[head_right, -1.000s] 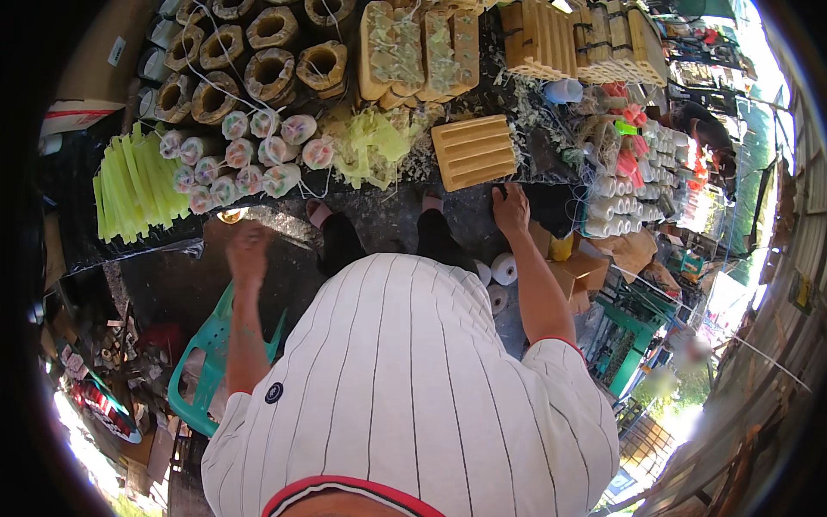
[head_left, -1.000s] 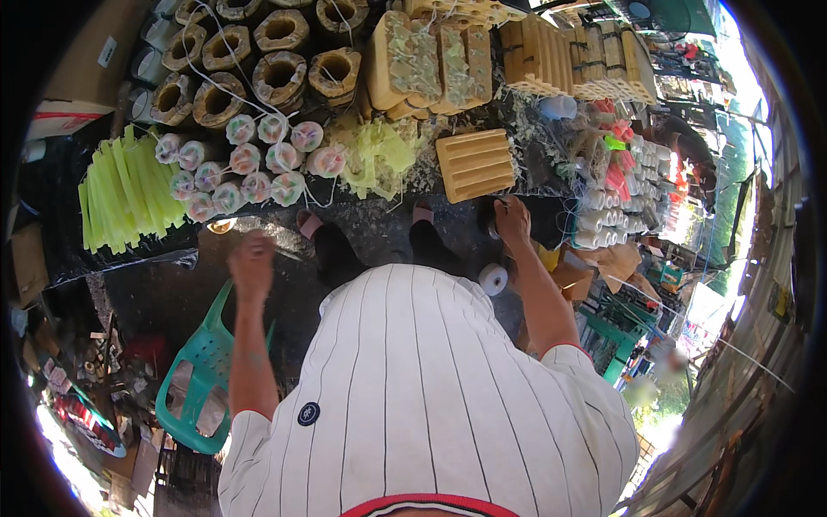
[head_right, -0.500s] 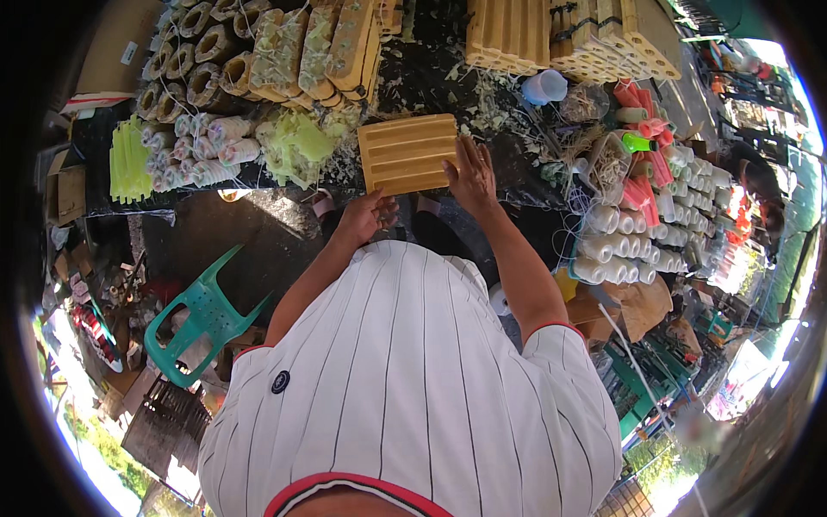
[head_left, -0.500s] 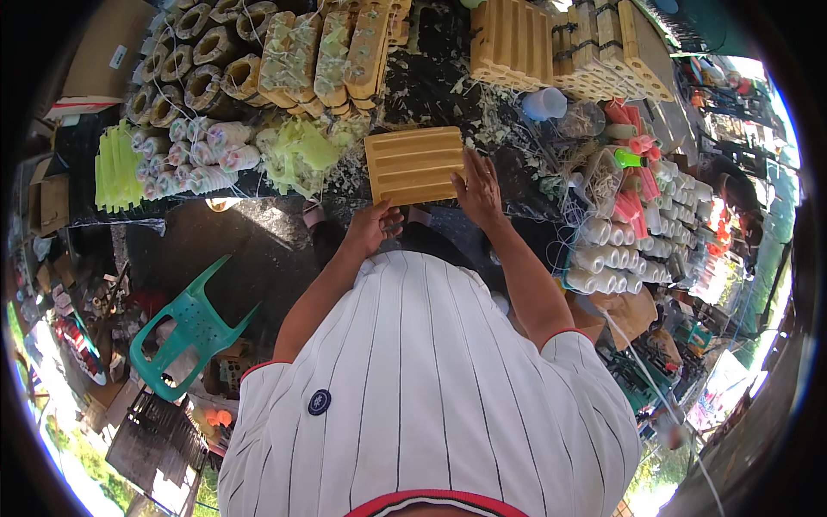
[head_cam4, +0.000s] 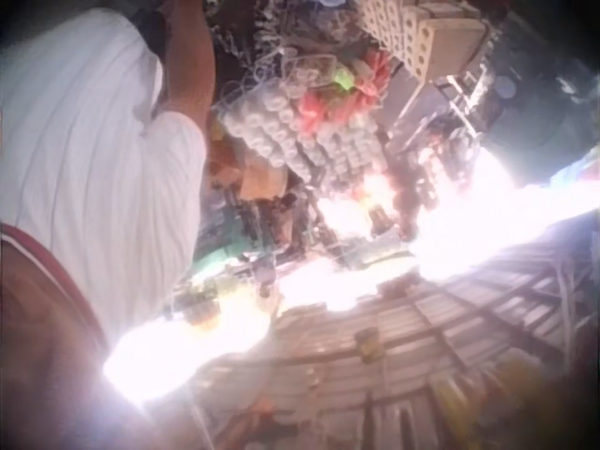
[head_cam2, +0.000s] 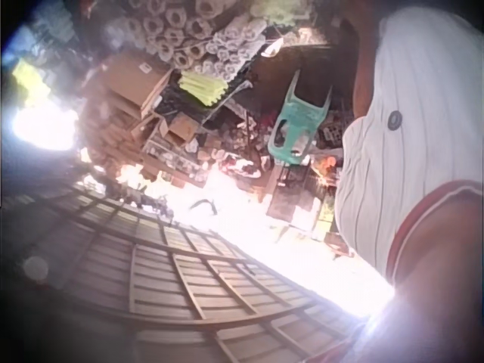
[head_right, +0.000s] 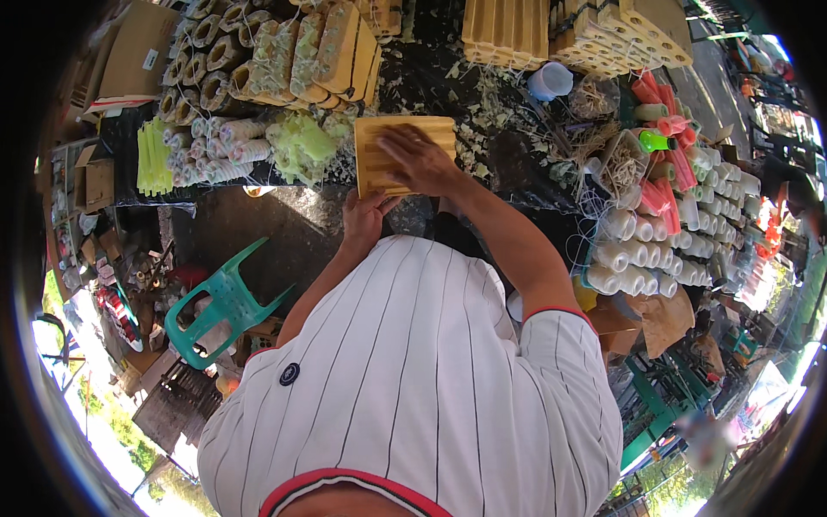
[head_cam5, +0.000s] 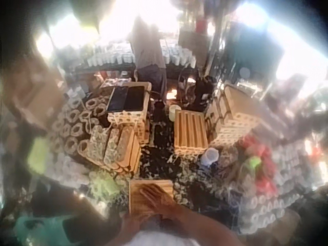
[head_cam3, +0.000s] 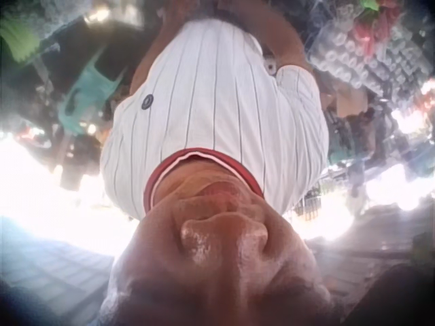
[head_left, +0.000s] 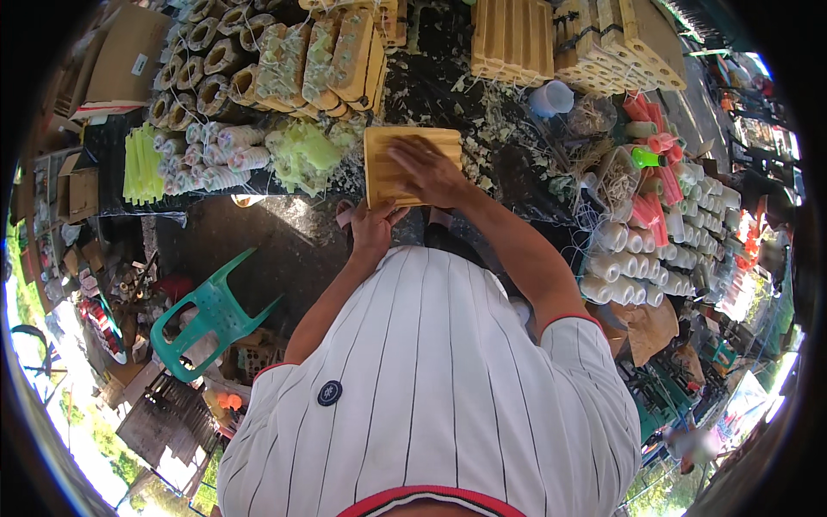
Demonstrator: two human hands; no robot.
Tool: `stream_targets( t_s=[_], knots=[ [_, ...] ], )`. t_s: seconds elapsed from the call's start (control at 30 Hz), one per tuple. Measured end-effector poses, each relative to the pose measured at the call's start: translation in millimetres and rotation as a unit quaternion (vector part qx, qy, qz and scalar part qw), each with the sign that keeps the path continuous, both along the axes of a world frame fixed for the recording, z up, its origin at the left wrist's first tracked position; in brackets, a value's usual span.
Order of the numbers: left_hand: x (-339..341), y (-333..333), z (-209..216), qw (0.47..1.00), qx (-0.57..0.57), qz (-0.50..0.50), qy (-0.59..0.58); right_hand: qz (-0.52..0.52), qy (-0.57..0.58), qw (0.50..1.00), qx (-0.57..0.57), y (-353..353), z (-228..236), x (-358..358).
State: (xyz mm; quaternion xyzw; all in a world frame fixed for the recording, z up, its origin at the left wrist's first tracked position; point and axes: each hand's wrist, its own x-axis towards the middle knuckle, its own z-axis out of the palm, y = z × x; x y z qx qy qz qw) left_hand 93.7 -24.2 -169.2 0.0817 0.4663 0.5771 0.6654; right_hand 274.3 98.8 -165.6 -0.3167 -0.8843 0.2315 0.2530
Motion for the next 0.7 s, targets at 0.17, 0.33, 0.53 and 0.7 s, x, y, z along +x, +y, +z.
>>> stream_targets(
  t_s=[0.17, 0.33, 0.53, 0.7],
  knots=[
    [-20.0, 16.0, 66.0, 0.980, 0.065, -0.091, 0.165, -0.357, -0.138, 0.920, -0.079, -23.6, 32.2, 103.8],
    [-53.6, 26.6, 164.9, 0.879, 0.204, -0.191, 0.386, -0.259, 0.100, 0.955, -0.100, -13.4, 86.4, 53.8],
    [-24.0, 58.3, 192.0, 0.962, 0.213, -0.078, 0.154, -0.181, 0.429, 0.770, -0.436, -40.9, 69.9, 22.8],
    [-28.2, 55.5, 85.5, 0.908, 0.052, -0.327, 0.257, -0.180, 0.473, 0.685, -0.525, -36.2, 53.7, 32.7]
  ],
)
